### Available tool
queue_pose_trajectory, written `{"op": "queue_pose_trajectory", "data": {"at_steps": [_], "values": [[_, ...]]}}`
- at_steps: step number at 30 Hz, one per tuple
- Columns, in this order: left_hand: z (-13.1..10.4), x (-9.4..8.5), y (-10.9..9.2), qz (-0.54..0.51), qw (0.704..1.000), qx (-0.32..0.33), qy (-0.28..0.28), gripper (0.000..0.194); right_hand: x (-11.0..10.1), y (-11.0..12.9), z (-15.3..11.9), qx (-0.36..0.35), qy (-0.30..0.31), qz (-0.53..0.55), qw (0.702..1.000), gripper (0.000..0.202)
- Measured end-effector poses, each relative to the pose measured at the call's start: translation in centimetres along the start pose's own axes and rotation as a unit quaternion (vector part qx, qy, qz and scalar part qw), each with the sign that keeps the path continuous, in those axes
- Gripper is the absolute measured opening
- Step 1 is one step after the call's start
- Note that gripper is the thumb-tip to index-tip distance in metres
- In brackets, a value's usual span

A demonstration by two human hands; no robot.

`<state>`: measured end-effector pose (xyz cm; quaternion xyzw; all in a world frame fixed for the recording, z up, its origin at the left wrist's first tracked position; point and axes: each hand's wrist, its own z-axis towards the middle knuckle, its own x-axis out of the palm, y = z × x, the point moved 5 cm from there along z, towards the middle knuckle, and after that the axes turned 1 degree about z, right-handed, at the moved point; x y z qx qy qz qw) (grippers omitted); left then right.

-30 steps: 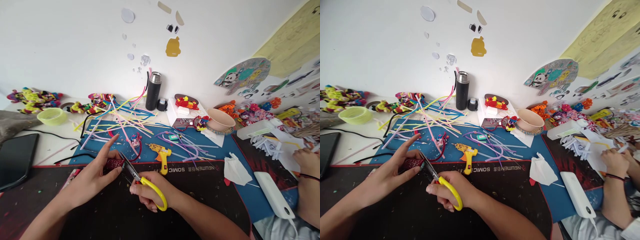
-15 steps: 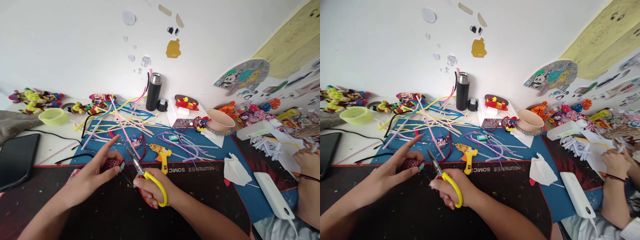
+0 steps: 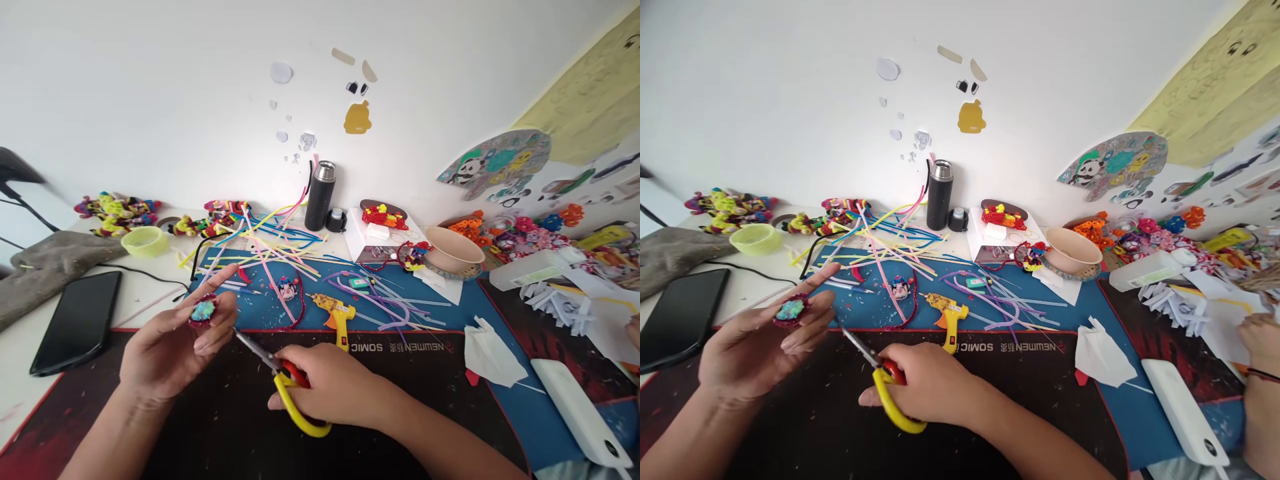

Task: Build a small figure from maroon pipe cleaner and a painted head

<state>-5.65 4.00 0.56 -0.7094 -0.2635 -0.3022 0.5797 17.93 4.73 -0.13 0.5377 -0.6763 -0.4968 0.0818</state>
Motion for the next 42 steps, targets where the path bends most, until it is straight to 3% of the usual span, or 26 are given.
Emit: {"op": "queue_pose_trajectory", "data": {"at_steps": [5,10,13,17,22,26,32,38,42], "values": [[0.0,-0.4,-0.4,-0.026,0.999,0.022,0.003,0.084,-0.2,2.9,0.4,-0.051,-0.003,-0.259,0.964,0.042],[-0.2,-0.6,-1.1,-0.043,0.999,0.027,-0.017,0.084,0.0,3.5,0.7,-0.077,-0.006,-0.315,0.946,0.036],[-0.3,-0.3,-0.9,-0.050,0.998,0.005,-0.046,0.081,0.2,3.2,0.7,-0.117,-0.026,-0.252,0.960,0.028],[-0.1,0.6,0.0,-0.025,0.998,-0.023,-0.050,0.082,-0.9,2.4,1.1,-0.131,-0.102,-0.016,0.986,0.031],[0.4,1.4,2.4,0.001,0.995,-0.092,-0.030,0.074,-2.9,1.9,2.1,-0.157,-0.153,0.193,0.956,0.051],[0.6,1.4,4.3,0.012,0.989,-0.149,-0.004,0.066,-3.0,2.2,2.6,-0.191,-0.134,0.205,0.950,0.066],[0.5,1.4,5.7,0.004,0.980,-0.198,0.022,0.076,-1.9,2.3,3.0,-0.214,-0.127,0.161,0.955,0.050],[0.6,2.0,6.1,0.012,0.982,-0.190,0.018,0.073,-2.0,2.2,3.2,-0.222,-0.194,0.184,0.938,0.048],[0.8,1.1,6.2,0.091,0.984,-0.149,-0.026,0.066,-2.3,1.8,3.2,-0.187,-0.211,0.214,0.935,0.050]]}}
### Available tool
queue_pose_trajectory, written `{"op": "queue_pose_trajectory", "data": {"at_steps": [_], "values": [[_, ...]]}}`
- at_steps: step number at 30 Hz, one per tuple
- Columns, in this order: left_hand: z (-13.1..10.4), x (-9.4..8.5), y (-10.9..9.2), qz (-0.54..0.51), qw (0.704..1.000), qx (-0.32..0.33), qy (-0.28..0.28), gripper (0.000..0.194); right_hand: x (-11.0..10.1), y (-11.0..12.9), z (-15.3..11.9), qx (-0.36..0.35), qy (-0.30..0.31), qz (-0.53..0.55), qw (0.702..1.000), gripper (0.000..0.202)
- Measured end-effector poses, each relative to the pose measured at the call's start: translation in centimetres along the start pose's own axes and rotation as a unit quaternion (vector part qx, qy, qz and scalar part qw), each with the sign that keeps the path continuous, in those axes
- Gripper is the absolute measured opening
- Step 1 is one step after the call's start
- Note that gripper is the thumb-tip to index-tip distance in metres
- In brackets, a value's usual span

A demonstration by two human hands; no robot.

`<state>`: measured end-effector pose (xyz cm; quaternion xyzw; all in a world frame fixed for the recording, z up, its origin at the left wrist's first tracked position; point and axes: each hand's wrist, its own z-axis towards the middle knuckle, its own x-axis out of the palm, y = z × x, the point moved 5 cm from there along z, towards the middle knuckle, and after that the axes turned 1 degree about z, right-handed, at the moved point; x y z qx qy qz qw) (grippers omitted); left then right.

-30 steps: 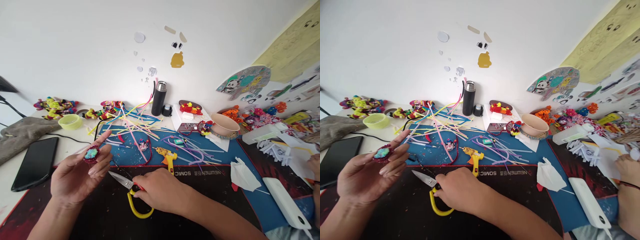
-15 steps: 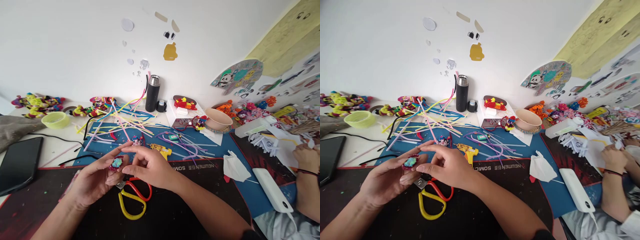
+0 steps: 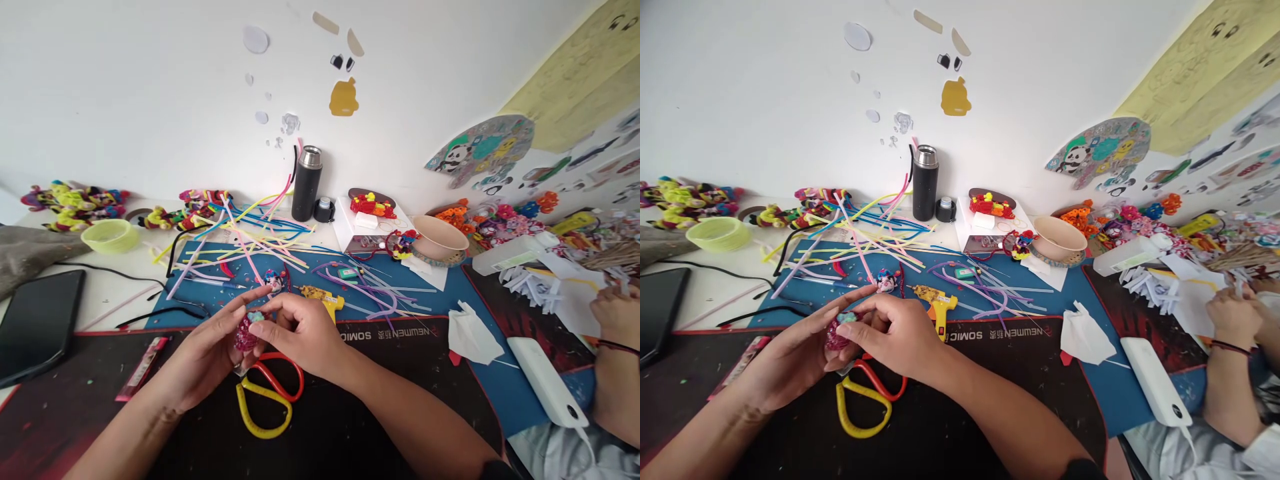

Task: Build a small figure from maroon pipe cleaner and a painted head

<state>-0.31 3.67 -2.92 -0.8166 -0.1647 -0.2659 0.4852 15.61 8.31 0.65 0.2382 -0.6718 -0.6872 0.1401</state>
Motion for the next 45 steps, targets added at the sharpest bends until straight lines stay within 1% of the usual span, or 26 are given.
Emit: {"op": "queue_pose_trajectory", "data": {"at_steps": [3,5,6,10,13,15,16,18,22,25,27,31,34,37,40,42,45], "values": [[0.0,-1.1,-0.6,0.109,0.990,0.073,-0.049,0.061,-0.5,-0.3,0.0,0.017,-0.018,0.000,1.000,0.044],[-0.3,-1.5,-1.5,0.198,0.968,0.134,-0.075,0.062,-0.8,-0.4,-0.1,0.014,-0.034,-0.020,0.999,0.039],[-0.4,-1.5,-1.8,0.232,0.957,0.150,-0.082,0.062,-0.9,-0.5,-0.1,0.012,-0.039,-0.029,0.999,0.037],[-0.9,-1.0,-2.7,0.332,0.920,0.185,-0.097,0.050,-0.8,-0.9,-0.1,0.011,-0.039,-0.048,0.998,0.038],[-1.0,-0.5,-3.2,0.404,0.881,0.222,-0.108,0.044,-0.7,-1.3,0.0,0.014,-0.046,-0.053,0.997,0.043],[-1.1,-0.4,-3.3,0.437,0.857,0.248,-0.117,0.042,-0.7,-1.5,0.1,0.017,-0.042,-0.049,0.998,0.044],[-1.1,-0.4,-3.4,0.442,0.851,0.256,-0.121,0.042,-0.6,-1.6,0.1,0.020,-0.036,-0.043,0.998,0.045],[-1.0,-0.5,-3.4,0.433,0.854,0.259,-0.128,0.041,-0.6,-1.8,0.2,0.029,-0.021,-0.026,0.999,0.047],[-0.8,-1.1,-3.3,0.383,0.884,0.234,-0.132,0.044,-0.7,-2.1,0.2,0.031,-0.002,0.015,0.999,0.040],[-0.6,-1.4,-3.2,0.353,0.903,0.207,-0.133,0.047,-0.7,-2.3,0.4,0.023,0.001,0.032,0.999,0.034],[-0.5,-1.4,-3.2,0.343,0.909,0.195,-0.134,0.049,-0.8,-2.5,0.5,0.026,-0.007,0.039,0.999,0.031],[-0.5,-1.4,-3.1,0.339,0.912,0.180,-0.143,0.052,-0.8,-2.6,0.5,0.036,-0.022,0.047,0.998,0.031],[-0.4,-1.4,-3.0,0.337,0.913,0.170,-0.156,0.055,-0.9,-2.3,0.5,0.020,-0.037,0.024,0.999,0.027],[-0.3,-1.3,-3.0,0.337,0.909,0.176,-0.171,0.058,-1.0,-2.1,0.5,-0.003,-0.061,-0.018,0.998,0.025],[-0.2,-1.0,-3.0,0.348,0.901,0.191,-0.177,0.061,-1.1,-2.2,0.5,0.001,-0.069,-0.033,0.997,0.024],[-0.3,-0.9,-2.9,0.345,0.899,0.204,-0.177,0.059,-1.1,-2.2,0.5,0.005,-0.073,-0.029,0.997,0.022],[-0.4,-0.7,-2.8,0.323,0.903,0.222,-0.176,0.050,-1.1,-2.2,0.4,0.009,-0.074,-0.024,0.997,0.020]]}}
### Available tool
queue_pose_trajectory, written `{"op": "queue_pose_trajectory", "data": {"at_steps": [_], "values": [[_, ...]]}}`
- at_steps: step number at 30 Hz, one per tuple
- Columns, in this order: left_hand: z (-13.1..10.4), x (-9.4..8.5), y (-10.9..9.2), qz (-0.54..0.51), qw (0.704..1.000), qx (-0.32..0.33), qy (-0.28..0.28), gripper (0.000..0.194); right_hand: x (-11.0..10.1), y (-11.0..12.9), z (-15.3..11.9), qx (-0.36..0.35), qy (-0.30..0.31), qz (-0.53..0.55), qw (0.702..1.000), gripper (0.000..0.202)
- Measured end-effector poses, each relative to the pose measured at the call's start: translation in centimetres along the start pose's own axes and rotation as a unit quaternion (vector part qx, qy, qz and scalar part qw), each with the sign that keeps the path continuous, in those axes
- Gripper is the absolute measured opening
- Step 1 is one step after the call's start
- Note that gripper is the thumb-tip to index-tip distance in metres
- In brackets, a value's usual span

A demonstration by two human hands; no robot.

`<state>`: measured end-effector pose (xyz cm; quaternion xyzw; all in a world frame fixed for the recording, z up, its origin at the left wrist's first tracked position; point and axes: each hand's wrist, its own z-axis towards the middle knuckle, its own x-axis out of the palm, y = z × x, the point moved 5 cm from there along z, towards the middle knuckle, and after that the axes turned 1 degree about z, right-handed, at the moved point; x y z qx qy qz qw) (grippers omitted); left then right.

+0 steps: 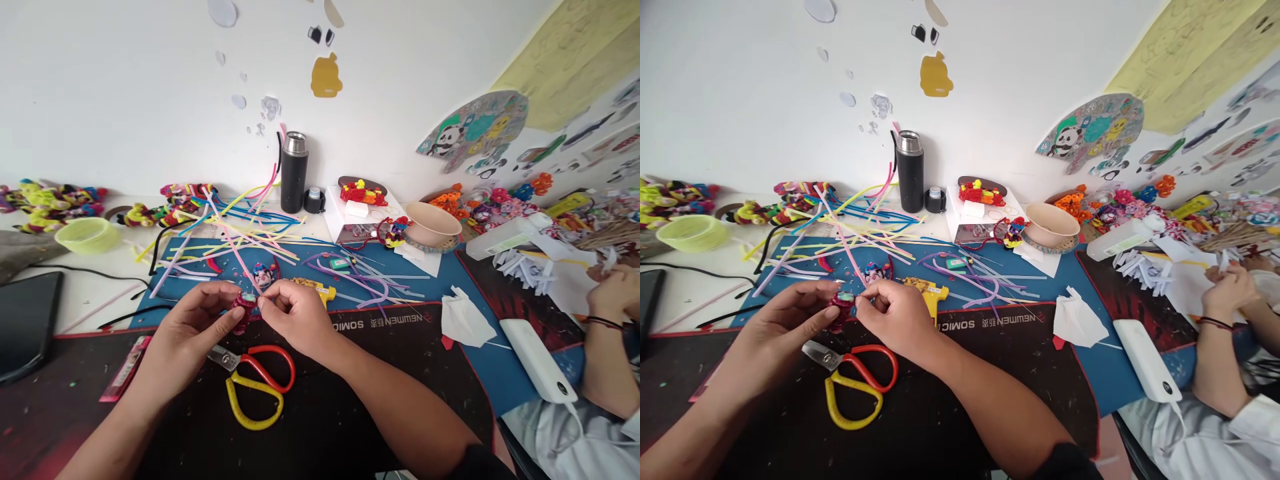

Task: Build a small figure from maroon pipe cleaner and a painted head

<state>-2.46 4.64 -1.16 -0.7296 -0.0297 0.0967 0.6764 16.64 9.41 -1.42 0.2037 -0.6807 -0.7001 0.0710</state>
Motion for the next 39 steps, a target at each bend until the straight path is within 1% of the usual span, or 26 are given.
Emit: {"op": "queue_pose_trajectory", "data": {"at_steps": [2,5,8,16,21,26,31,35,39], "values": [[-0.1,0.1,-0.1,-0.006,1.000,0.002,0.003,0.047,0.0,-0.1,0.0,0.007,0.002,0.000,1.000,0.020],[-0.2,0.4,-0.2,0.004,1.000,0.004,0.017,0.046,0.1,-0.3,-0.1,0.014,0.003,0.001,1.000,0.020],[-0.3,0.5,-0.2,0.007,1.000,0.006,0.018,0.046,0.1,-0.4,-0.1,0.013,0.002,0.000,1.000,0.020],[-0.3,0.1,0.5,-0.013,1.000,-0.015,-0.017,0.050,0.2,-0.3,-0.2,0.004,0.002,0.010,1.000,0.021],[0.0,0.7,0.3,-0.021,0.999,-0.040,0.027,0.053,0.2,-0.2,-0.2,0.007,0.002,0.007,1.000,0.022],[0.2,0.8,0.4,-0.012,0.999,-0.038,0.029,0.053,0.1,-0.3,-0.2,0.010,0.002,0.016,1.000,0.023],[0.3,0.7,1.2,-0.045,0.997,-0.054,0.017,0.052,-0.1,-0.3,-0.3,0.009,-0.005,0.018,1.000,0.022],[0.2,1.1,1.3,-0.064,0.996,-0.053,0.028,0.052,-0.2,-0.4,-0.3,0.009,-0.009,0.041,0.999,0.022],[0.1,1.3,1.7,-0.042,0.998,-0.037,0.037,0.049,-0.1,-0.8,-0.3,0.032,-0.007,0.058,0.998,0.020]]}}
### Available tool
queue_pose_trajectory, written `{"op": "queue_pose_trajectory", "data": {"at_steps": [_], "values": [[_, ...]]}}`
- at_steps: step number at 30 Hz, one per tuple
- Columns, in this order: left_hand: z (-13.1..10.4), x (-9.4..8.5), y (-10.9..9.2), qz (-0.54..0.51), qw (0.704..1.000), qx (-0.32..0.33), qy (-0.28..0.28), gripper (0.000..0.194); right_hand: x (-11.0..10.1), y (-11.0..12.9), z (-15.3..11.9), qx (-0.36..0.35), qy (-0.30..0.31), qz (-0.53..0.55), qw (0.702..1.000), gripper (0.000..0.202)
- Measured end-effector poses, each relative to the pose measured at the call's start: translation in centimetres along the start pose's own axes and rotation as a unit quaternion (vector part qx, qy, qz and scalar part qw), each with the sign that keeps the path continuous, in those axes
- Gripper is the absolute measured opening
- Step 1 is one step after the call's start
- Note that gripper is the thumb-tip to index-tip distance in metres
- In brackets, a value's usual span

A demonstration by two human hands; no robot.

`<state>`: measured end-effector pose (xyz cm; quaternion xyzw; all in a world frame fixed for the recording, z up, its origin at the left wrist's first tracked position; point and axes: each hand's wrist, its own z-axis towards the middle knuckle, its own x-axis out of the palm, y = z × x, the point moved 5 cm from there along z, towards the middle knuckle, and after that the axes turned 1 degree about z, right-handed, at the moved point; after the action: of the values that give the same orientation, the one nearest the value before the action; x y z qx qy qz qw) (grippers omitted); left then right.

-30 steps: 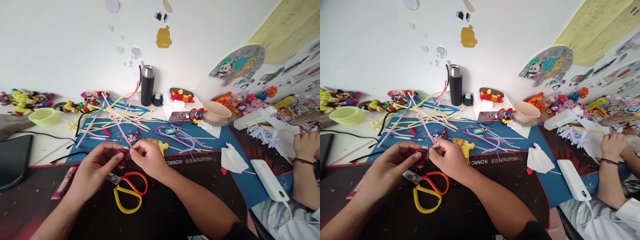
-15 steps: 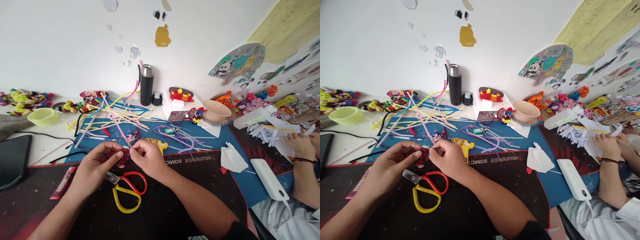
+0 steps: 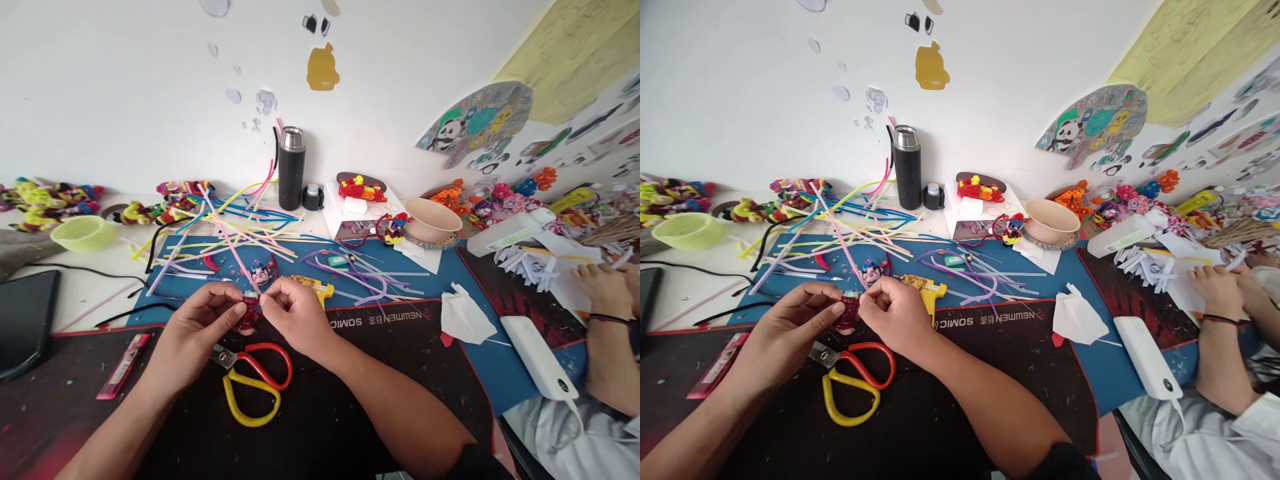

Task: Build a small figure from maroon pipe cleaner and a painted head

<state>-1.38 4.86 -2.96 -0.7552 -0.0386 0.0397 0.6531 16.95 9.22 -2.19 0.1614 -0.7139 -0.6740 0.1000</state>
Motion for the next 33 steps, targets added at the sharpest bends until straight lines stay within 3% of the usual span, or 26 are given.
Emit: {"op": "queue_pose_trajectory", "data": {"at_steps": [10,18,33], "values": [[-0.4,1.1,-0.5,0.026,0.999,0.011,-0.023,0.053,0.3,-0.9,0.2,0.021,-0.020,-0.003,1.000,0.017],[-0.6,1.2,-0.6,0.084,0.994,0.055,-0.039,0.049,0.8,-1.1,0.0,-0.005,-0.026,-0.045,0.999,0.019],[-0.4,1.1,-1.0,0.030,0.997,-0.010,-0.068,0.062,0.7,-0.5,-0.3,-0.021,-0.017,0.006,1.000,0.020]]}}
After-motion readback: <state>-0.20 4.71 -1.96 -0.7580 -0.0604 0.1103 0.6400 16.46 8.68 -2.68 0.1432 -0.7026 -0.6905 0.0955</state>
